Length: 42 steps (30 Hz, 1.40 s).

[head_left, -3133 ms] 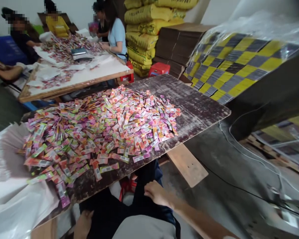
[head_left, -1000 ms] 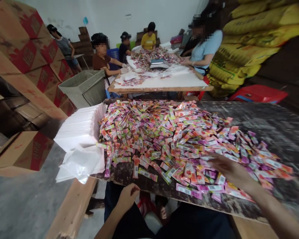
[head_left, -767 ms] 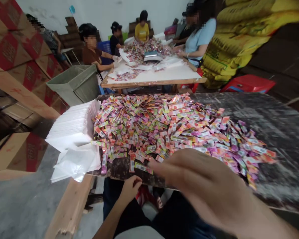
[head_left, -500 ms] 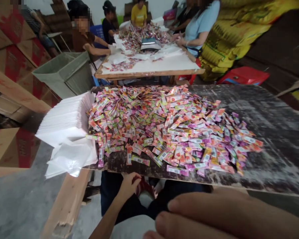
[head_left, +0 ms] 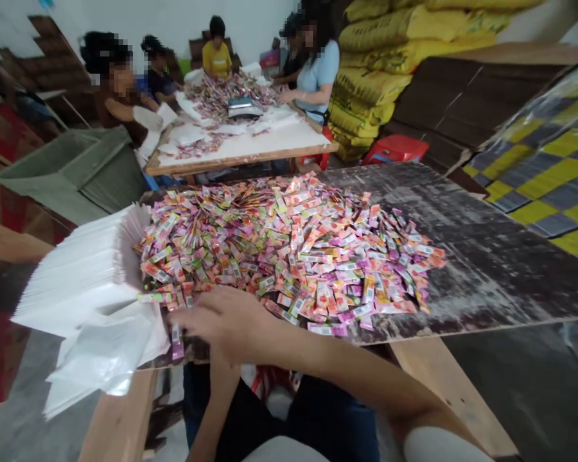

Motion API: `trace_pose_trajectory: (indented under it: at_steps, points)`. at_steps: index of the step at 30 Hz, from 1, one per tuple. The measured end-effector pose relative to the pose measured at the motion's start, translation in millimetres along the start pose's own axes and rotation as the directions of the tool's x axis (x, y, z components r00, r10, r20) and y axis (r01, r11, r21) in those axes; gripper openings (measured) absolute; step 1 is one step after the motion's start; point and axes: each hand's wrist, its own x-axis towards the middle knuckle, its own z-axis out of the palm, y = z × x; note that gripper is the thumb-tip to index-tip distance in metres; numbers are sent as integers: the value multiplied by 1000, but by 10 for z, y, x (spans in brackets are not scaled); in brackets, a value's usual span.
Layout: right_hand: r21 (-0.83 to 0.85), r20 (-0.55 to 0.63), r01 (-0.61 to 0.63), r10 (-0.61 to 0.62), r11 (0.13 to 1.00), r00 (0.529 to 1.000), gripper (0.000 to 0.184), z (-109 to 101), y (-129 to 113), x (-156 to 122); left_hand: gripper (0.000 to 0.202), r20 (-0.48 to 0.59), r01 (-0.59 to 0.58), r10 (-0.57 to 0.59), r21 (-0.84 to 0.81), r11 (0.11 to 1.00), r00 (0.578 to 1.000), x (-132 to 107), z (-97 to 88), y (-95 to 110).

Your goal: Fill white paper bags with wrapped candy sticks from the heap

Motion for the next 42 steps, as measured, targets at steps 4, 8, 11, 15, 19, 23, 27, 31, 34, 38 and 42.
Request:
trace_pose_trajectory:
  at_steps: [4, 8, 11, 15, 19, 23, 27, 31, 34, 38, 42]
  points:
    - [-123, 9, -438, 442, 891, 897, 87, 929, 658, -826, 92, -265, -350, 356, 72, 934, 896, 346, 153, -170]
    - [-384, -57, -562, 589, 732, 806, 107, 1621, 1185, -1869, 120, -113, -332, 356, 187, 924, 927, 676, 349, -60]
    - [-466, -195, -583, 566, 665, 801, 93, 1679, 1434, -2369, 120, 16, -410, 416, 216, 886, 909, 786, 454, 219]
    - [-507, -286, -628, 572, 590, 769, 76, 1489, 1645, -2687, 116, 139, -497, 479, 167, 852, 867, 763, 610, 642]
    - [-503, -346, -679, 595, 535, 725, 72, 1357, 1774, -2872, 115, 169, -516, 494, 128, 847, 853, 704, 751, 928]
    - [-482, -360, -698, 606, 529, 709, 72, 1352, 1846, -2985, 110, 164, -478, 455, 144, 867, 875, 659, 781, 1001]
    - [-471, -350, -685, 594, 557, 724, 74, 1360, 1846, -2998, 101, 59, -417, 413, 187, 890, 909, 606, 726, 956]
    - [-461, -360, -677, 577, 573, 733, 76, 1366, 1780, -2963, 102, -4, -403, 411, 182, 897, 912, 588, 691, 941]
    - [-467, -367, -674, 568, 572, 737, 74, 1403, 1737, -2946, 99, 38, -421, 421, 158, 893, 906, 595, 699, 935]
    - [-469, -386, -685, 568, 557, 727, 69, 1451, 1723, -2960, 95, 46, -462, 460, 93, 882, 887, 556, 694, 844]
    - [-455, -404, -689, 558, 564, 725, 67, 1444, 1703, -2981, 93, -13, -463, 463, -23, 886, 886, 440, 626, 643]
